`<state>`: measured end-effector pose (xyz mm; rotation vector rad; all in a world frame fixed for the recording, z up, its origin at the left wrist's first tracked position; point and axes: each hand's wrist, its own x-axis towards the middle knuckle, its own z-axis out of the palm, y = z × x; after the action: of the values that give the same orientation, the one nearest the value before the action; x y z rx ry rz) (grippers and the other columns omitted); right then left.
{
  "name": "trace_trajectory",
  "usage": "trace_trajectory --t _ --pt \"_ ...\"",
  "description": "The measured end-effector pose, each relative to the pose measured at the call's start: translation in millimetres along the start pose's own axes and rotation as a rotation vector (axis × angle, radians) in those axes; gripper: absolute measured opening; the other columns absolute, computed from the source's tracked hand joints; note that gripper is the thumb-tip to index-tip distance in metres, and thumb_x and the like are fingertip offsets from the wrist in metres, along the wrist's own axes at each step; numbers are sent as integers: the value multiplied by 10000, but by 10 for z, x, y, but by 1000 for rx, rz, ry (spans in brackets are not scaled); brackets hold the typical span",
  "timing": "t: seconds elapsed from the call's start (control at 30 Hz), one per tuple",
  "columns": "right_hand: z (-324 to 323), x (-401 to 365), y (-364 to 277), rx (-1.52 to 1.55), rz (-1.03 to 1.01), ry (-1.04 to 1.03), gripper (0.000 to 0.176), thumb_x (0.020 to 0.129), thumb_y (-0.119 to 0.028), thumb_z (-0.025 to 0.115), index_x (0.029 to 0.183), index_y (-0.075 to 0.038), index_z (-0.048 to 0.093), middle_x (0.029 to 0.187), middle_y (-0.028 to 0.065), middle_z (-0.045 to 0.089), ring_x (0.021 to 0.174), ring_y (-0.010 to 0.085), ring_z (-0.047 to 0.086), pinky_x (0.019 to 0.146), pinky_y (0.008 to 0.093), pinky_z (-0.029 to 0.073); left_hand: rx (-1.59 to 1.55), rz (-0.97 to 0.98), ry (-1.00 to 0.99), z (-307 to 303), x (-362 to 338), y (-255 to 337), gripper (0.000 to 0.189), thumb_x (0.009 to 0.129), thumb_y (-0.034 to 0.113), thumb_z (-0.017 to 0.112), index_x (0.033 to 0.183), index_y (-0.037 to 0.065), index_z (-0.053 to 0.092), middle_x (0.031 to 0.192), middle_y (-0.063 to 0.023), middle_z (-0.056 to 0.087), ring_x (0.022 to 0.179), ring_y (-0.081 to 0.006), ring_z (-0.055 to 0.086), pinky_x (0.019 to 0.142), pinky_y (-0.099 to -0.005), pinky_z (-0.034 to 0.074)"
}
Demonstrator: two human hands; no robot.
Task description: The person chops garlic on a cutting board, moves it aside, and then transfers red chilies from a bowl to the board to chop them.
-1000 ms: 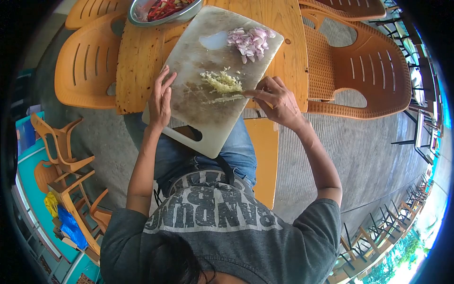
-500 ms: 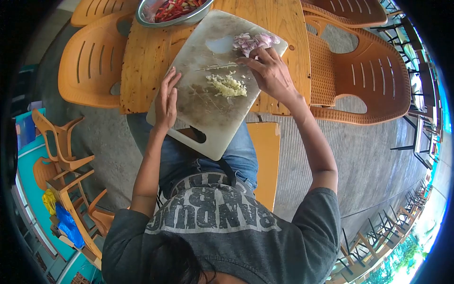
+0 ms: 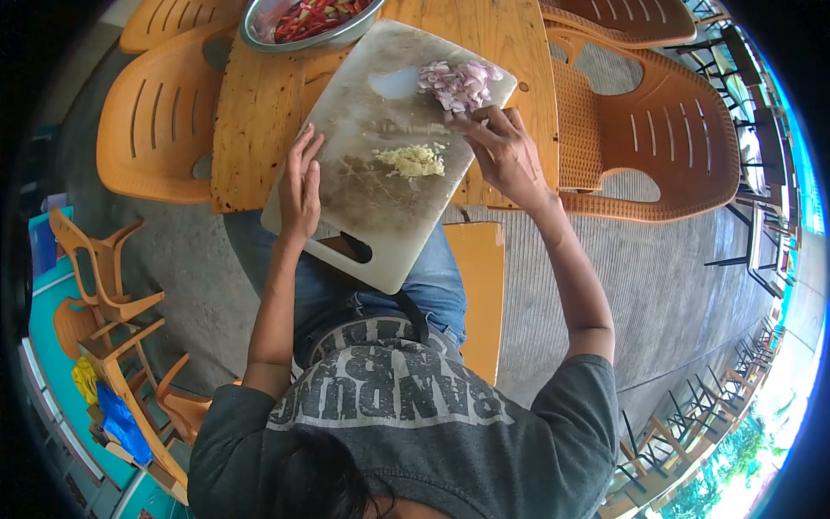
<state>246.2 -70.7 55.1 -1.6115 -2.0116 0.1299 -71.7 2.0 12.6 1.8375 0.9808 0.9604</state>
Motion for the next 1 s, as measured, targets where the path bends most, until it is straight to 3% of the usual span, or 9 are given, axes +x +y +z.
trace_trajectory --t 0.17,0.27,0.37,0.47,0.67,0.87,1.0 --pt "228 224 4 -65 90 167 334 858 -16 678 1163 -148 716 991 80 626 919 282 563 822 386 483 -13 -6 5 142 -19 129 479 1064 205 391 1491 -3 325 1551 -209 360 1415 -329 412 1154 -411 325" --pt "292 257 -20 -88 74 141 328 859 -16 671 1158 -144 717 987 81 633 906 292 574 805 390 495 -58 -14 -15 199 -31 159 493 1064 200 387 1498 -12 288 1573 -231 307 1441 -349 367 1169 -417 307" --pt "286 186 -58 -89 88 111 319 863 -12 667 1151 -140 718 985 80 633 892 291 574 798 387 498 -11 20 -14 276 -38 72 568 1082 331 350 1529 -1 240 1602 -201 264 1438 -339 371 1162 -427 313" --pt "246 12 -95 -50 101 84 334 855 -2 658 1147 -156 708 975 82 620 878 289 563 783 387 488 -44 60 -33 354 -39 64 524 1058 179 389 1515 -8 215 1603 -247 200 1455 -380 324 1180 -431 306" --pt "18 -352 -312 3 147 51 335 848 -13 681 1149 -156 718 958 71 615 846 274 548 751 376 483 -77 51 -113 460 11 116 552 1037 129 401 1526 -1 180 1603 -243 185 1417 -395 382 1154 -432 348" --pt "81 -421 -300 -67 321 160 322 863 -26 659 1153 -153 717 961 73 614 846 276 553 737 375 483 -176 61 -131 525 40 332 520 1031 128 414 1508 3 249 1572 -219 280 1371 -375 438 1122 -436 378" --pt "205 -495 -330 -63 313 165 339 862 -22 646 1165 -156 713 965 82 613 857 283 559 735 381 485 72 197 -27 431 43 262 456 1021 127 438 1455 6 368 1481 -206 416 1353 -362 439 1123 -447 360"
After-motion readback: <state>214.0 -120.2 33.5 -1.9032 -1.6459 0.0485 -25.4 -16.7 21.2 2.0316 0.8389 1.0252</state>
